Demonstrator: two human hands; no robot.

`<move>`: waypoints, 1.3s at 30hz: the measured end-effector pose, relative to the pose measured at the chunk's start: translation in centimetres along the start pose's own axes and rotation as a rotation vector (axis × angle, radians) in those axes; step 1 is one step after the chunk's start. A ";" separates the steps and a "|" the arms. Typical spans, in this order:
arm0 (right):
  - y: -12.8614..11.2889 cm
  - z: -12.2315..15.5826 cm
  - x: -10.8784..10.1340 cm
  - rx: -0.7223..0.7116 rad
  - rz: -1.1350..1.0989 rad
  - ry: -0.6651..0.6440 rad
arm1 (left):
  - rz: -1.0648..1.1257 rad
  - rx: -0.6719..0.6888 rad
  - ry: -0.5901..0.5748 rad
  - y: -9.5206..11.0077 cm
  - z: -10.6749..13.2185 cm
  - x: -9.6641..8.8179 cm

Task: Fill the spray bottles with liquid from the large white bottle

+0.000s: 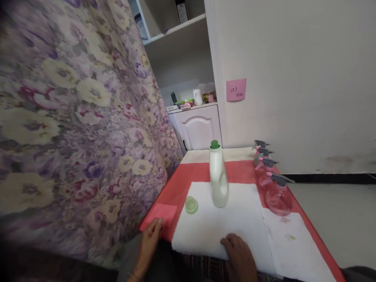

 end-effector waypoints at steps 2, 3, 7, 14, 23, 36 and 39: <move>-0.3 -0.1 -0.2 0.016 -0.013 0.010 | -0.059 0.127 -0.090 1.6 1.6 3.0; -0.4 -0.1 -0.4 0.021 -0.016 0.011 | -0.086 0.177 -0.133 2.3 2.2 4.4; -0.5 -0.4 -0.8 0.029 -0.019 -0.017 | -0.186 0.336 -0.289 4.2 3.4 8.3; -0.6 -0.6 -1.4 0.054 -0.084 -0.082 | -0.310 0.432 -0.465 4.2 3.3 10.2; -1.2 -0.6 -3.0 -0.007 -0.165 0.042 | -0.388 0.415 -0.542 3.1 2.9 10.6; -1.4 -0.4 -1.5 -0.039 -0.150 -0.012 | -0.380 0.406 -0.544 4.1 3.3 10.3; -1.3 -0.3 -1.4 -0.066 -0.142 0.013 | -0.326 0.399 -0.530 4.3 3.4 10.0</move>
Point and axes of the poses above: each hand's wrist, its own z-axis away from the middle knuckle, its own x-axis out of the palm, y = z × x, the point moved 5 cm from there along -z, towards the middle knuckle, and after that the axes turned 10 degrees about x, right-handed, at the moved point
